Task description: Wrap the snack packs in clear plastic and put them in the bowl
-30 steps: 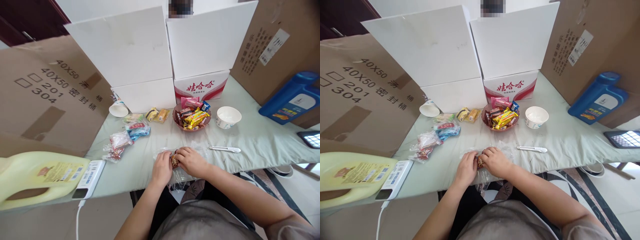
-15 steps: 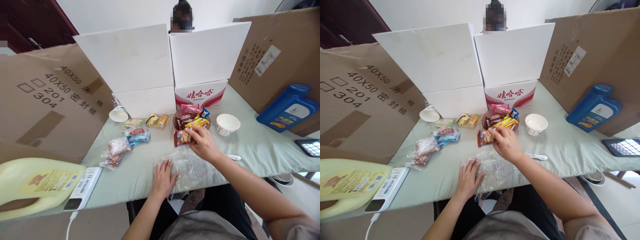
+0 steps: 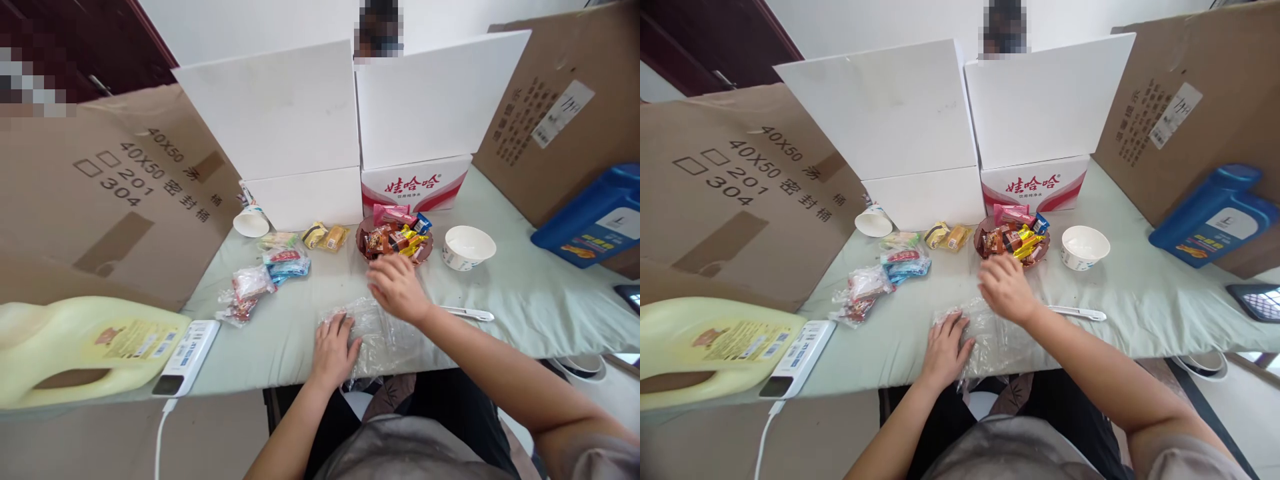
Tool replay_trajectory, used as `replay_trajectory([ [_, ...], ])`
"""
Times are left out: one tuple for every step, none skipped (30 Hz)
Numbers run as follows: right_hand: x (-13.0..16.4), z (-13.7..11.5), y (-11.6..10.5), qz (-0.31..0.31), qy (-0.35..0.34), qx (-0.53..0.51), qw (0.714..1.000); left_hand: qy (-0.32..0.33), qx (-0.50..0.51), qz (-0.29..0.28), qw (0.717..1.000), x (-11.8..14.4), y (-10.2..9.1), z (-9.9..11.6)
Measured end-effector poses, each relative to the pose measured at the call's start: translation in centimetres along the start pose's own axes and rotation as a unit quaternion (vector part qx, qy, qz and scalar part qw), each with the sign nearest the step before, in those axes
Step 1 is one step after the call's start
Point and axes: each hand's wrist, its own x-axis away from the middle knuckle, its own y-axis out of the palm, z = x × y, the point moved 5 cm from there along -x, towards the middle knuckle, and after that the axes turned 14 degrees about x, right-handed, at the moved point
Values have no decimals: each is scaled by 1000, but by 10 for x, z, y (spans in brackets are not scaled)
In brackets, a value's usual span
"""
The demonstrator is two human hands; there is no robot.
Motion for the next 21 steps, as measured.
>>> replay_trajectory([
  [11,-14,2,-32,-58,-34,997,3,1,2,1000,0,0,0],
  [24,-27,5,-73,-113,-65,989,4,1,4,1000,0,-1,0],
  [37,-37,8,-114,-154,-89,977,4,-1,7,1000,0,-2,-2],
  [51,-42,11,-147,-172,-104,968,3,-4,9,1000,0,-5,-5],
  [64,-41,13,-171,-167,-110,965,0,-8,11,1000,0,-8,-10],
  [76,-35,14,-185,-143,-109,966,-3,-11,14,1000,0,-13,-16],
  [87,-25,14,-191,-109,-105,970,-6,-13,22,1000,1,-19,-23],
  [99,-14,12,-195,-77,-102,972,-9,-14,35,999,2,-26,-29],
  [110,-4,10,-198,-53,-102,973,-10,-11,54,998,4,-35,-35],
  [121,6,7,-202,-39,-107,973,-9,-3,75,997,7,-44,-39],
  [131,13,4,-208,-35,-114,971,-4,10,91,996,10,-52,-41],
  [140,17,2,-216,-39,-124,968,7,29,93,995,12,-59,-40],
  [148,18,1,-225,-51,-134,964,26,51,72,996,15,-62,-36],
  [156,18,1,-234,-65,-140,960,52,75,27,996,18,-62,-29],
  [162,15,1,-240,-76,-140,957,77,93,-34,992,21,-60,-21],
  [167,13,2,-243,-81,-134,957,98,102,-98,985,25,-56,-13],
  [171,11,3,-242,-79,-122,959,110,102,-151,977,29,-52,-7],
  [173,9,3,-237,-71,-108,963,113,97,-186,971,32,-49,-4],
  [173,7,3,-230,-61,-97,967,106,90,-200,970,33,-49,-2],
  [173,6,1,-221,-49,-92,970,95,89,-201,971,34,-50,-2],
  [171,5,-1,-215,-40,-94,971,81,97,-197,972,34,-52,-3],
])
